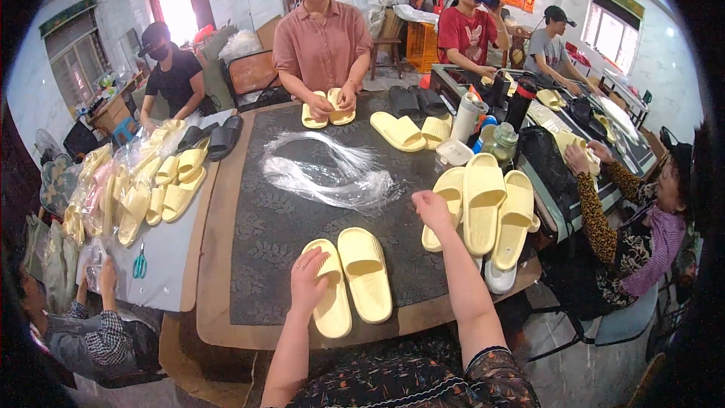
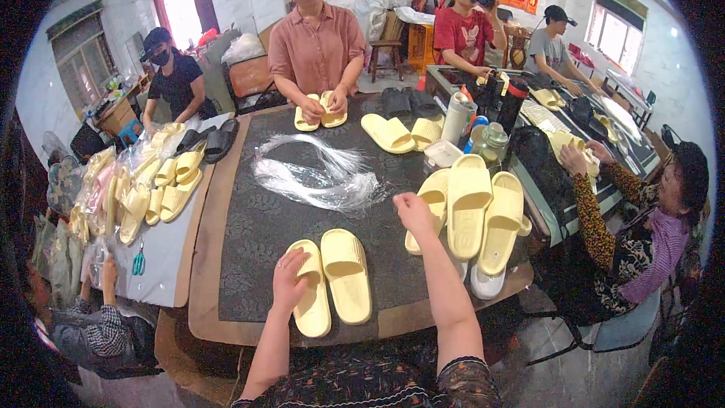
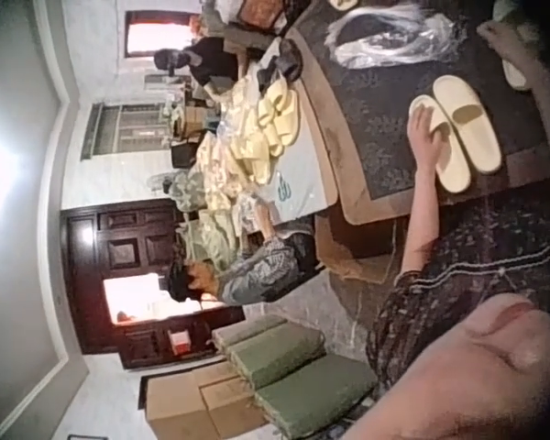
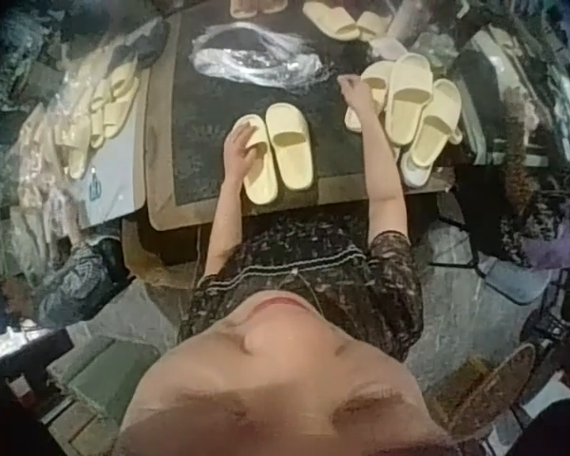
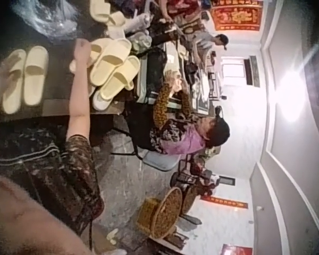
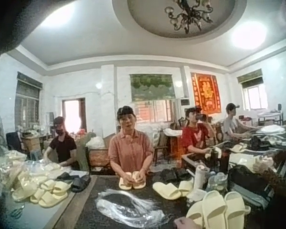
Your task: Inspecting and organizing various colors of foam slippers on a table for eventual packaging.
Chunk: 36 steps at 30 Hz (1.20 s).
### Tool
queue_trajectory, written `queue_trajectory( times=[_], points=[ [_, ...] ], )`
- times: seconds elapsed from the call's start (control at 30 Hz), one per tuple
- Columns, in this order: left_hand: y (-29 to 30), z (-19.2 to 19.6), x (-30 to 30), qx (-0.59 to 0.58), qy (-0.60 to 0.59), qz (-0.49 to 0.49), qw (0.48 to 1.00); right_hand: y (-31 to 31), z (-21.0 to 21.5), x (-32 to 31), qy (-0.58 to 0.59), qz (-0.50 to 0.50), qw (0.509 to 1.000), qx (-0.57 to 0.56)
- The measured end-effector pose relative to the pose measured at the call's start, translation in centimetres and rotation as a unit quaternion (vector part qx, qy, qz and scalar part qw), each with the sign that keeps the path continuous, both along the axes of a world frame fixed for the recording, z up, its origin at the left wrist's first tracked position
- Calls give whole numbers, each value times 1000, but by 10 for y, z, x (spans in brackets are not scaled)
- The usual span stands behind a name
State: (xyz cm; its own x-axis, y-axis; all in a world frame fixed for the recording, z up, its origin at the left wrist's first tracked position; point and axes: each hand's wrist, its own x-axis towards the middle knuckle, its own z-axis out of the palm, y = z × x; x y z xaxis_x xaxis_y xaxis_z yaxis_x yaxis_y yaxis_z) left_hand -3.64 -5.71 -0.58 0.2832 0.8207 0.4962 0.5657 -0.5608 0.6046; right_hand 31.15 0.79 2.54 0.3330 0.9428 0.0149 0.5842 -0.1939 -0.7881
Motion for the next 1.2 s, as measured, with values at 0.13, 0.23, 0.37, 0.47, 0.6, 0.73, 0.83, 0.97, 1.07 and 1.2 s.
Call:
queue_trajectory(
  times=[0.13, 0.23, 0.37, 0.47, 0.6, 0.73, 0.83, 0.97, 1.07, 1.2],
  points=[
    [2, 9, 2, -1, 2, 7, 1000, 8, -3, 2, 23, -11, 997, 72],
    [6, 7, 3, 3, 6, 11, 1000, 6, -9, 3, -55, 60, 997, -6],
    [5, 5, 2, 4, -2, 4, 1000, 12, -16, 4, -81, -28, 992, 87],
    [4, 2, -5, 4, 3, 6, 1000, -2, 13, -22, 79, -2, 991, 105],
    [2, 5, -2, -5, 6, -3, 1000, -43, 81, -29, 210, -6, 940, 268],
    [4, 1, 0, -3, 7, -3, 1000, -74, 118, 0, 182, -114, 862, 459],
    [1, 6, -2, 7, 0, 0, 1000, -123, 167, -16, 193, -169, 821, 510],
    [7, -3, -3, 23, -6, -6, 1000, -169, 167, -29, 277, -2, 868, 413],
    [1, 4, -4, -10, 8, 2, 1000, -185, 162, -59, 332, 195, 918, 95],
    [-12, 27, -2, -52, 44, -14, 998, -163, 97, -104, 303, 305, 889, -155]
  ],
)
